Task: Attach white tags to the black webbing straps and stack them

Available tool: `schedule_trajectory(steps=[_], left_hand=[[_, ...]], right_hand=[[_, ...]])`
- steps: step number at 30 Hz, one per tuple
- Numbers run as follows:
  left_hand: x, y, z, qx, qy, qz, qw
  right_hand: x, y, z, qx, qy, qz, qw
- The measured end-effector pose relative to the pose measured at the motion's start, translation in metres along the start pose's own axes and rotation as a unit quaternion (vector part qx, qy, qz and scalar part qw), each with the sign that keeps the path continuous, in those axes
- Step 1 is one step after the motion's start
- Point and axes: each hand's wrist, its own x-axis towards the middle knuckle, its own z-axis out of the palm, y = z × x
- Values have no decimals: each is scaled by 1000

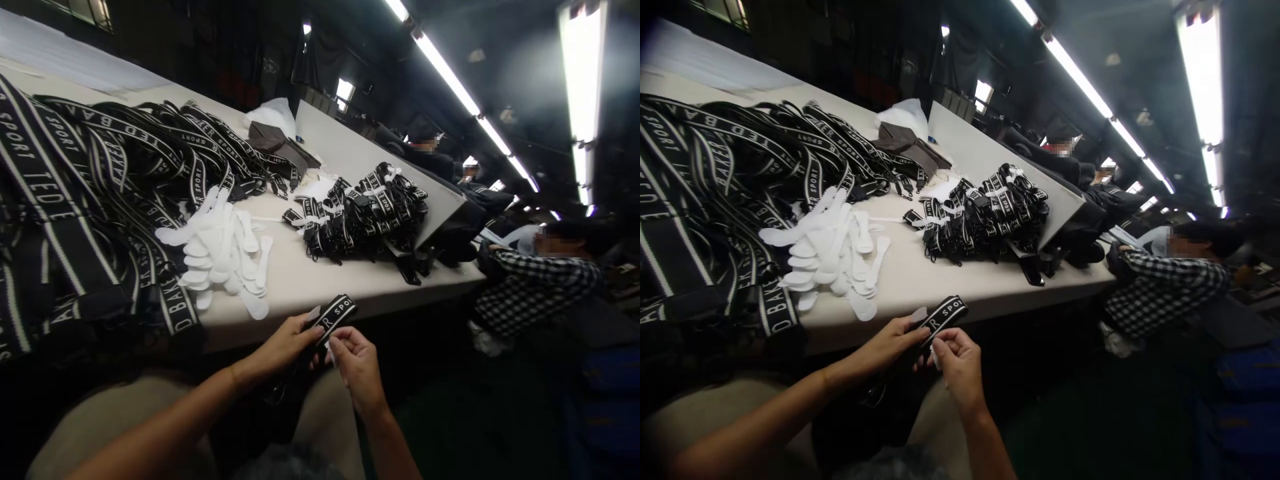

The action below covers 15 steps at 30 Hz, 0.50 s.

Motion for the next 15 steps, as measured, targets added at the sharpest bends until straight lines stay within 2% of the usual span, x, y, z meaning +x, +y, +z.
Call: schedule_trajectory(steps=[3,6,7,9,12,13,15], left_hand=[[-3,-3,3,-9,-34,-27,999],[-4,-12,6,9,-51,-46,998],[-3,-15,9,14,-66,-54,996],[0,-23,16,22,-94,-76,992],[0,-34,33,23,-108,-118,987],[-4,-36,38,18,-107,-127,986],[-19,-37,39,-1,-69,-115,991]], right_hand=[[-4,1,-10,47,-68,48,995],[-7,6,-18,35,-113,72,990],[-8,9,-21,8,-106,66,992],[-11,14,-28,-93,-61,11,994],[-23,21,-34,-254,26,-111,961],[-29,21,-34,-273,40,-130,952],[-41,21,-26,-245,26,-107,963]])
